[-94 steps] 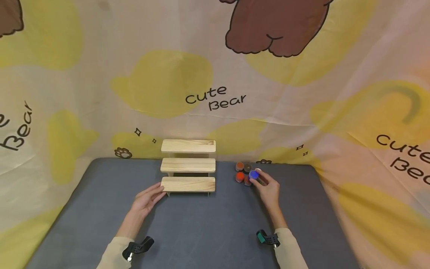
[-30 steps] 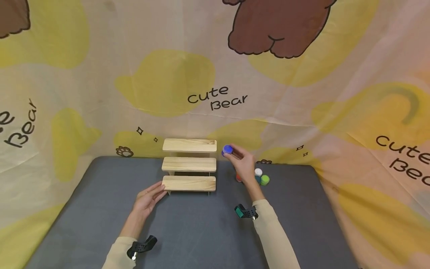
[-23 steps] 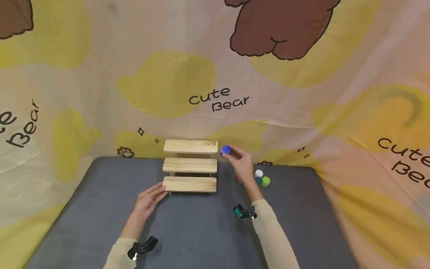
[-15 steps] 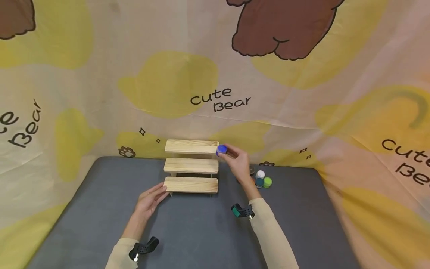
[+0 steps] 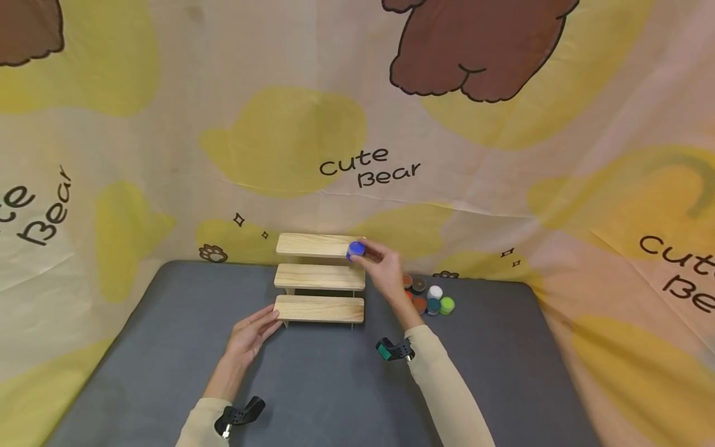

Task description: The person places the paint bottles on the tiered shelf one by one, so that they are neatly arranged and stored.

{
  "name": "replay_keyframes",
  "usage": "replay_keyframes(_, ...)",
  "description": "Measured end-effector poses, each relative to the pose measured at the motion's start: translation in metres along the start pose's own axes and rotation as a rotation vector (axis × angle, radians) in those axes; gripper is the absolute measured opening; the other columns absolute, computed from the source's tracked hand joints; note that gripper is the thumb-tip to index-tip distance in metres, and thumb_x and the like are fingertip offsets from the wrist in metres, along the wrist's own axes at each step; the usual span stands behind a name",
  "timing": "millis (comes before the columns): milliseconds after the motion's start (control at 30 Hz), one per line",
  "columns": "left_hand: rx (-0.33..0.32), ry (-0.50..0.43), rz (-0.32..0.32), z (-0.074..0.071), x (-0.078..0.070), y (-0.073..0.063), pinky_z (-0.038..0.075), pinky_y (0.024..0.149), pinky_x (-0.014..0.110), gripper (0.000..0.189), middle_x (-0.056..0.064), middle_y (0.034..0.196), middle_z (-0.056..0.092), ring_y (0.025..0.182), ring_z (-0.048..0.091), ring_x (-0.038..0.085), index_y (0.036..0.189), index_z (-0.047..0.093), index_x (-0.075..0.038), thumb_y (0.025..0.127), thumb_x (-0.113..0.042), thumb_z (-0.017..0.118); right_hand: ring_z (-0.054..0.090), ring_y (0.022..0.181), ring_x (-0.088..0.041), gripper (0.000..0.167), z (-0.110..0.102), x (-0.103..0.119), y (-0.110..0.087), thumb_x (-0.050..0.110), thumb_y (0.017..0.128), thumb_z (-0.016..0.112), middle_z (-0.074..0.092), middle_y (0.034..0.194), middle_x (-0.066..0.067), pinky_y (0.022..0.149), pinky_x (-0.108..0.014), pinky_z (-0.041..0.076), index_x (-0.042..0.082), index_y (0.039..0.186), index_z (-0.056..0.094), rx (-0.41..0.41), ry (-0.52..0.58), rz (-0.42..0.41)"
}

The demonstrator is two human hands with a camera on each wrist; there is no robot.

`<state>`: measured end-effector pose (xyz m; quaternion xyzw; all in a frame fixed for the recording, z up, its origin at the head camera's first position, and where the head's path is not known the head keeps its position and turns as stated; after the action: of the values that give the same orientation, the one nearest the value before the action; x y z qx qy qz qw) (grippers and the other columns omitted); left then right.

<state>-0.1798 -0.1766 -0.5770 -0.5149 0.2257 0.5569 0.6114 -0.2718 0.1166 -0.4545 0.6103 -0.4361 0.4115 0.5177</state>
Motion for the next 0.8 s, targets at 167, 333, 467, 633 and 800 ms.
replay_keyframes(167,-0.003,-0.009,-0.012,0.001,0.003,-0.001,0.058,0.093,0.032,0.049,0.029,0.133,0.053,0.093,0.07,0.016,0.134,0.05,0.014,0.089,0.006,0.067,0.06,0.116,-0.037,0.045,0.012,0.015,0.0,0.0,0.086,0.074,0.06,0.128,-0.026,0.092,-0.026,0.057,-0.011,0.127,0.059,0.046,0.018,0.013)
replay_keyframes(333,0.01,0.005,-0.003,0.0,0.0,-0.002,0.057,0.094,0.031,0.05,0.029,0.137,0.05,0.094,0.07,0.014,0.136,0.048,0.013,0.09,0.004,0.067,0.06,0.115,-0.039,0.043,0.028,0.022,0.005,-0.003,0.085,0.073,0.06,0.126,-0.028,0.092,-0.025,0.057,-0.012,0.125,0.06,0.089,-0.002,0.0)
replay_keyframes(467,0.011,0.009,0.013,-0.004,-0.003,-0.003,0.057,0.094,0.03,0.05,0.029,0.139,0.048,0.093,0.07,0.013,0.136,0.047,0.013,0.091,0.004,0.065,0.062,0.113,-0.034,0.044,0.044,0.013,0.015,0.003,0.085,0.076,0.062,0.125,-0.024,0.091,-0.024,0.057,-0.007,0.125,0.063,0.124,-0.011,-0.018)
replay_keyframes(633,0.001,0.002,0.025,-0.006,-0.004,-0.003,0.058,0.093,0.032,0.05,0.029,0.137,0.049,0.094,0.07,0.014,0.136,0.048,0.014,0.09,0.005,0.066,0.064,0.11,-0.032,0.045,0.06,0.012,0.024,0.004,0.084,0.077,0.064,0.122,-0.022,0.09,-0.026,0.058,-0.007,0.125,0.063,0.142,-0.029,-0.062)
replay_keyframes(800,-0.003,0.002,0.02,-0.005,0.001,-0.002,0.058,0.093,0.033,0.05,0.03,0.136,0.05,0.095,0.069,0.016,0.134,0.049,0.014,0.089,0.004,0.068,0.065,0.108,-0.033,0.045,0.076,0.012,0.026,0.002,0.084,0.076,0.065,0.12,-0.023,0.089,-0.027,0.059,-0.01,0.124,0.062,0.15,-0.032,-0.059)
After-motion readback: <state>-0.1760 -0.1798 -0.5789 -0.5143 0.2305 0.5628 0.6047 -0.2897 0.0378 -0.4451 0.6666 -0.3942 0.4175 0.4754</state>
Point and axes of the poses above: each hand's wrist, its own y-axis towards the middle knuckle, its own z-axis out of the palm, x = y × z, the point moved 3 cm from there along y, towards the middle knuckle
